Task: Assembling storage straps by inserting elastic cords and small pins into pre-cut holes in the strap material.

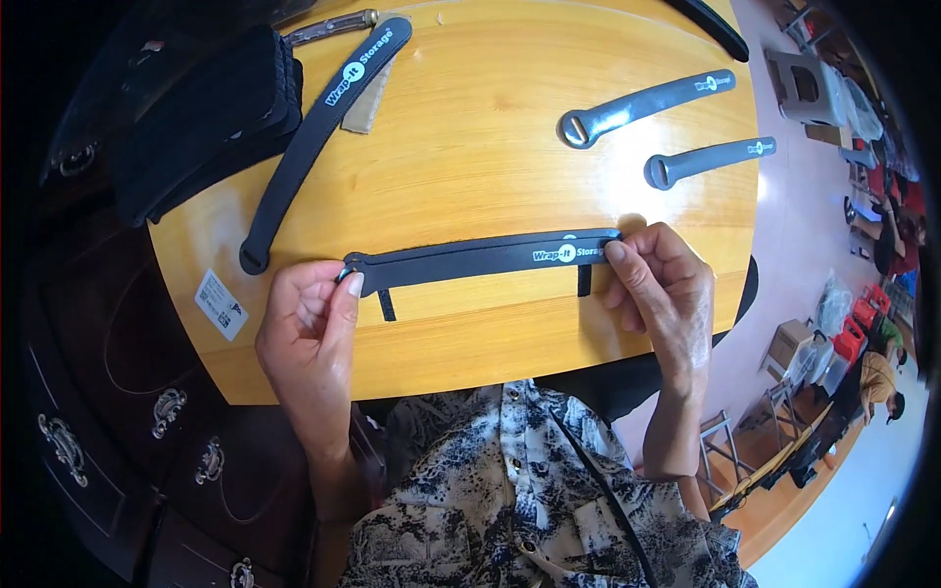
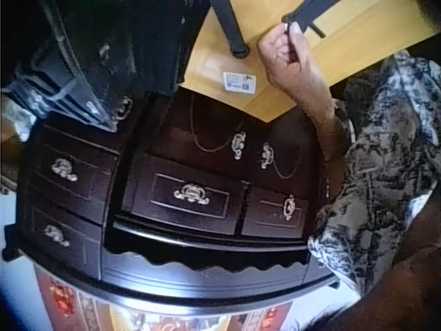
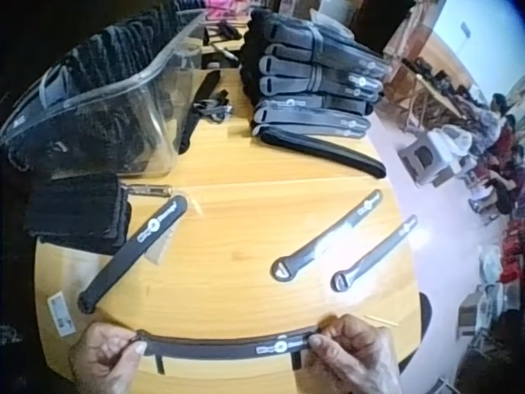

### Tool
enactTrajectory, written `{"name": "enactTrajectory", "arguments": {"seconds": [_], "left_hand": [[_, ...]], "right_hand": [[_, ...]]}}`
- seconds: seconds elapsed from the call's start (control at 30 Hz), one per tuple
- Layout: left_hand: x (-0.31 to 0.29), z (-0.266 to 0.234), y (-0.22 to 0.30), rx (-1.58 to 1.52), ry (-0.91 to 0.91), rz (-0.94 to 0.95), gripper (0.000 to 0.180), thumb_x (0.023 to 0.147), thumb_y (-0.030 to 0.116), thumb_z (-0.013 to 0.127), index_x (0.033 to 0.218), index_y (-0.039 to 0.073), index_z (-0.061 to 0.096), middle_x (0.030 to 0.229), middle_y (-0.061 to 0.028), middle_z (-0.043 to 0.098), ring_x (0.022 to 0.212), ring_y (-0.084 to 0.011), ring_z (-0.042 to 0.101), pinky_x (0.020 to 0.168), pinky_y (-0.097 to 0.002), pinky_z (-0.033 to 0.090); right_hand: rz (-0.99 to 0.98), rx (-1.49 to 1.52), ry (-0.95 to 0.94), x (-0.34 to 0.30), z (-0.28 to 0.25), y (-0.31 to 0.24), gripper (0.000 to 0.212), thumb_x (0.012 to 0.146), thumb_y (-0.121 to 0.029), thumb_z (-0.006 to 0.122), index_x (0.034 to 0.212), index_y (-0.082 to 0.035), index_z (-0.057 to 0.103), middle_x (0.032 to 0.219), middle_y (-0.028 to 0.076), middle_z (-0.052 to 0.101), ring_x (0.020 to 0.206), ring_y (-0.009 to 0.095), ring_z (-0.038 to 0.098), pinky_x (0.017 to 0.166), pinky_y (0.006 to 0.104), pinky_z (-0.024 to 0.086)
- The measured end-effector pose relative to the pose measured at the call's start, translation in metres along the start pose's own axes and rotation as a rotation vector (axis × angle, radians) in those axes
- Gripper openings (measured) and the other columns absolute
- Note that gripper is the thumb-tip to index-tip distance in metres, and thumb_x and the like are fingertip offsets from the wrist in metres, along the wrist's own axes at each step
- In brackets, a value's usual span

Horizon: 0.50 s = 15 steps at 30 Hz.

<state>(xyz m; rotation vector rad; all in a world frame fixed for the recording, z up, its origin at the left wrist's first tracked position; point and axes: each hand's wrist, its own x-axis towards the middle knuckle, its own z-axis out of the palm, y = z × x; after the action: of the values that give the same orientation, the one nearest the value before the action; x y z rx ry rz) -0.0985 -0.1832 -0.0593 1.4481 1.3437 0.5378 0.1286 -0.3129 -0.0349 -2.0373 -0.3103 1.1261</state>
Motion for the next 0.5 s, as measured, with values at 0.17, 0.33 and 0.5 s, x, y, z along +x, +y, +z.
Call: {"name": "enactTrajectory", "arguments": {"seconds": [0.17,0.33,0.5], "left_hand": [[-0.004,-0.003,-0.003,-0.026,0.063,-0.031,0.011,0.085,-0.004,0.064,0.094,0.0,0.059,0.076,0.0023,0.058,0.066,-0.0007,0.051,0.059,-0.0153,0.04],[-0.001,0.001,0.001,0.06,0.013,0.014,0.013,0.083,-0.003,0.066,0.093,0.0,0.059,0.074,-0.0009,0.06,0.064,-0.0042,0.052,0.059,-0.0192,0.043],[0.002,-0.012,0.007,0.151,-0.059,-0.038,0.014,0.083,0.001,0.067,0.092,-0.001,0.057,0.066,-0.0026,0.058,0.057,-0.0064,0.051,0.054,-0.021,0.042]], "right_hand": [[0.02,0.034,-0.035,-0.001,0.006,-0.001,0.018,0.092,-0.016,0.062,0.082,-0.002,0.056,0.058,0.0,0.056,0.045,0.003,0.044,0.041,0.0181,0.031],[-0.036,-0.063,0.009,0.001,-0.002,0.001,0.019,0.09,-0.014,0.064,0.078,-0.003,0.055,0.056,-0.003,0.051,0.045,0.002,0.04,0.041,0.0183,0.026],[-0.134,-0.173,-0.006,0.008,-0.007,-0.003,0.022,0.085,-0.013,0.071,0.075,-0.006,0.053,0.054,-0.004,0.049,0.043,0.001,0.038,0.04,0.0182,0.024]]}}
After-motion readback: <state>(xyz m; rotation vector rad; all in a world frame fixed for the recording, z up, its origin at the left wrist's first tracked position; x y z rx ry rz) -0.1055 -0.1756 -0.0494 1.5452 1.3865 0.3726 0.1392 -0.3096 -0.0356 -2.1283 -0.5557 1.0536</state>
